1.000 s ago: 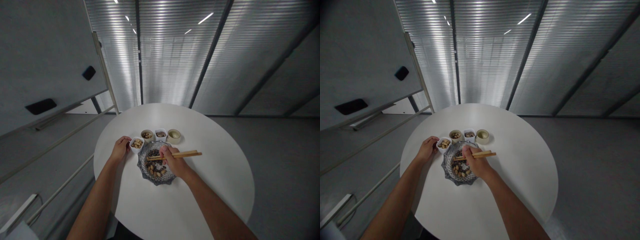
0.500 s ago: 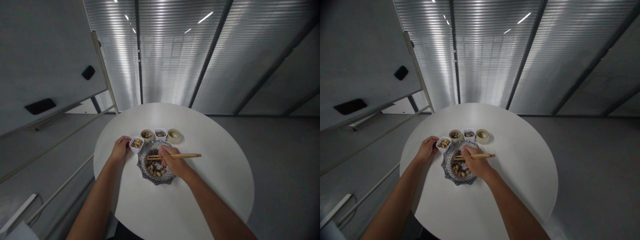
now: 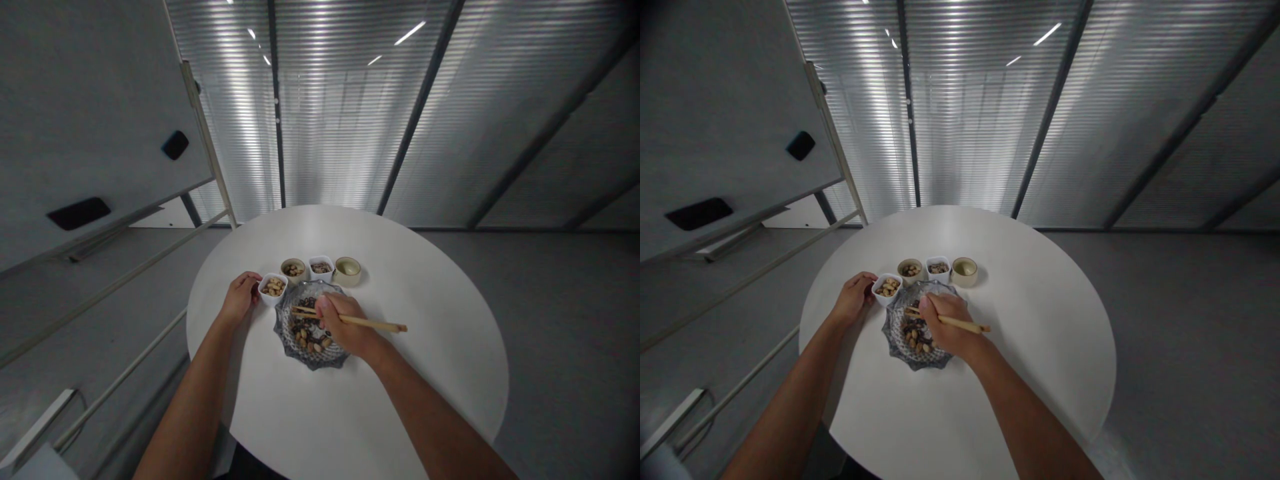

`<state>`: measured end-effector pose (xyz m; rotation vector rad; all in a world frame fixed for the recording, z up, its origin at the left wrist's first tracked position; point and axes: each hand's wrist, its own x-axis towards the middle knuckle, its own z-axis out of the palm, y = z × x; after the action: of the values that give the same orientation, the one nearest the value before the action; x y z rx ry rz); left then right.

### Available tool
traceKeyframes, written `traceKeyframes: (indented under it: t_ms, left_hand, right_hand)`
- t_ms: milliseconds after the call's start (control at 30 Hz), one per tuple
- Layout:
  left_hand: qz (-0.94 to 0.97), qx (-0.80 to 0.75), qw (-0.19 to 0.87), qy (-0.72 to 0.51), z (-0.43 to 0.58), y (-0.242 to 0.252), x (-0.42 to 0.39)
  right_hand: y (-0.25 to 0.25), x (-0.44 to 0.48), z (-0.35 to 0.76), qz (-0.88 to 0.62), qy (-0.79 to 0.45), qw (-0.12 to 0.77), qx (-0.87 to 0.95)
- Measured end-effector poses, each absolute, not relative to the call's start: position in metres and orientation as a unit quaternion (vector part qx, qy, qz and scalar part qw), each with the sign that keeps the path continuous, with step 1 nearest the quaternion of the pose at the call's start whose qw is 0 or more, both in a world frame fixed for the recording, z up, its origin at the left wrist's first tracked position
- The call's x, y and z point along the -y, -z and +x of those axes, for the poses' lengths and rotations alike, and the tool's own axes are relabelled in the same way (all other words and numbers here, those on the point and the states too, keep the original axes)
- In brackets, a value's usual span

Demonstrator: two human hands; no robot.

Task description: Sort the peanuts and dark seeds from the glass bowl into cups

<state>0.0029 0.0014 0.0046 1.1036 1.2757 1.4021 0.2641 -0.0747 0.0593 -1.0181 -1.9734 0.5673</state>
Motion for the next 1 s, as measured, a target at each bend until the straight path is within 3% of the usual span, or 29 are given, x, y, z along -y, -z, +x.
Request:
traceKeyframes:
  t_ms: [333, 733, 1000]
  left_hand:
    - [0.447, -0.511, 0.458, -0.574, 0.003, -0.003, -0.001]
    - [0.442, -0.508, 0.469, -0.571, 0.002, -0.001, -0.003]
    - [0.434, -0.516, 0.463, -0.575, 0.003, -0.002, -0.003]
  right_hand:
    - [-0.05, 0.063, 0.261, -0.435, -0.204, 0.513, 0.711]
    - [-0.061, 0.059, 0.264, -0.415, -0.127, 0.472, 0.768]
    - [-0.057, 0.063, 0.275, -0.449, -0.246, 0.522, 0.682]
